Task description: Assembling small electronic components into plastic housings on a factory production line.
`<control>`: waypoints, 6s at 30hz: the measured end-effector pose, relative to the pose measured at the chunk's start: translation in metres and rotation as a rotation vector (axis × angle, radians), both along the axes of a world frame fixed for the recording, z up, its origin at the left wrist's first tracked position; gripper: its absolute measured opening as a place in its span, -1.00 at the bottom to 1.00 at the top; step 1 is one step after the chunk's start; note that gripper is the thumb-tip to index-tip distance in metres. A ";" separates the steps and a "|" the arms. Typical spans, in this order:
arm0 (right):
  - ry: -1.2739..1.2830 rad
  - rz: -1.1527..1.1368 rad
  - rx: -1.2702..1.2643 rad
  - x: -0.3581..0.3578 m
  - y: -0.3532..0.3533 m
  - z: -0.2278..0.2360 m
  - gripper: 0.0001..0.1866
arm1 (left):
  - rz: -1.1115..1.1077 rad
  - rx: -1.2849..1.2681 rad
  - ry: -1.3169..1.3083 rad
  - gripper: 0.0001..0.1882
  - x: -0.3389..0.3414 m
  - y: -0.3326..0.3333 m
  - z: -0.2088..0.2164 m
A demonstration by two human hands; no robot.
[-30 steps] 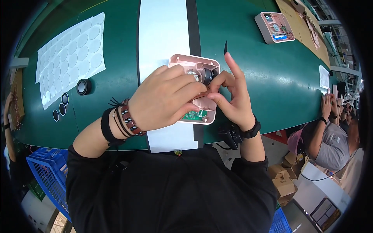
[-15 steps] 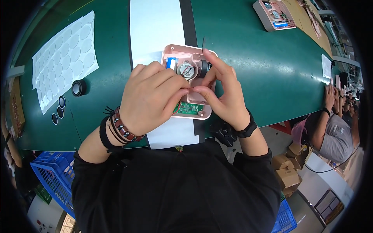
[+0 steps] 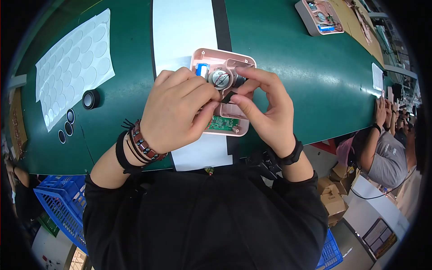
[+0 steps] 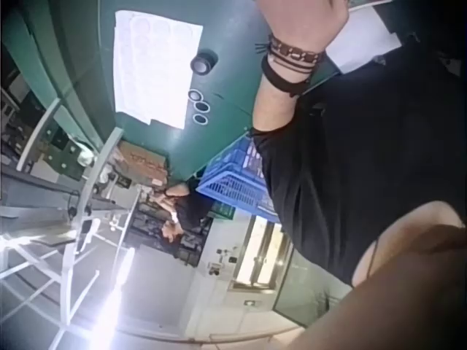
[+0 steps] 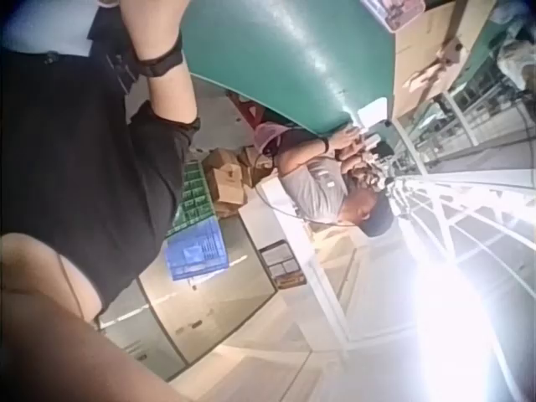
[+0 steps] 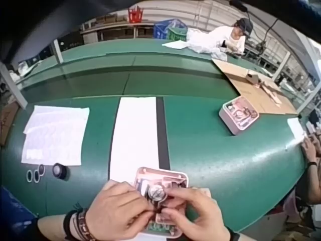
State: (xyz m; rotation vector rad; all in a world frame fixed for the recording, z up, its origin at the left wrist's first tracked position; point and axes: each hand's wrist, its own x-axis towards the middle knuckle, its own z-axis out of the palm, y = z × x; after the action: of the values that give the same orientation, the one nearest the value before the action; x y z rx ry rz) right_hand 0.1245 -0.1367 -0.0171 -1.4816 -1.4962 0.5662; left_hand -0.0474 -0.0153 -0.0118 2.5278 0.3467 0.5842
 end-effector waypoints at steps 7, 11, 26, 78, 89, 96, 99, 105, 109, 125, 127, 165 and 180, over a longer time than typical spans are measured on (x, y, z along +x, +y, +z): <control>0.078 -0.033 -0.115 -0.009 0.000 -0.001 -0.43 | -0.006 -0.021 0.026 -0.91 0.000 0.000 -0.001; 0.028 -0.045 -0.122 -0.009 0.001 -0.003 -0.39 | -0.001 -0.031 0.004 -0.92 0.000 0.000 -0.001; -0.762 -0.232 0.103 -0.014 0.001 0.003 -0.64 | 0.025 -0.196 0.012 -0.91 0.000 -0.004 -0.003; -0.519 -0.142 0.206 -0.010 0.000 -0.004 -0.74 | 0.103 0.102 -0.030 -0.89 0.000 -0.017 0.002; -0.754 -0.150 0.311 -0.014 -0.008 -0.008 -0.87 | 0.079 -0.051 0.064 -0.90 -0.004 -0.019 0.000; -0.737 -0.139 0.262 -0.015 -0.007 -0.006 -0.80 | 0.086 0.062 0.050 -0.93 -0.005 -0.020 -0.001; -0.737 -0.136 0.250 -0.015 -0.007 -0.007 -0.80 | 0.101 0.185 0.018 -0.93 -0.005 -0.022 -0.003; -0.631 -0.120 0.202 -0.016 -0.005 -0.014 -0.81 | 0.050 0.209 0.082 -0.89 -0.002 -0.015 -0.002; -0.521 -0.129 0.123 -0.012 -0.005 -0.016 -0.83 | 0.028 0.139 0.106 -0.89 -0.001 -0.014 -0.001; -0.280 -0.062 -0.088 -0.007 0.001 -0.015 -0.88 | 0.100 0.078 0.142 -0.91 0.003 -0.016 -0.002; -0.296 -0.065 -0.092 -0.007 0.002 -0.015 -0.88 | 0.102 0.092 0.161 -0.91 0.004 -0.016 0.000; -0.587 0.339 -0.249 -0.009 -0.040 -0.002 -0.70 | -0.031 0.095 0.385 -0.29 -0.044 -0.013 -0.010; -0.428 0.111 -0.107 0.015 -0.033 -0.002 -0.76 | -0.039 0.185 0.398 -0.43 -0.046 -0.017 -0.012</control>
State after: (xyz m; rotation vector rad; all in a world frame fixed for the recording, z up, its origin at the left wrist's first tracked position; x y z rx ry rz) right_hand 0.1392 -0.1694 -0.0189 -1.6838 -1.9121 0.4138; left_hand -0.0930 -0.0327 -0.0235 2.8189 0.3974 0.0954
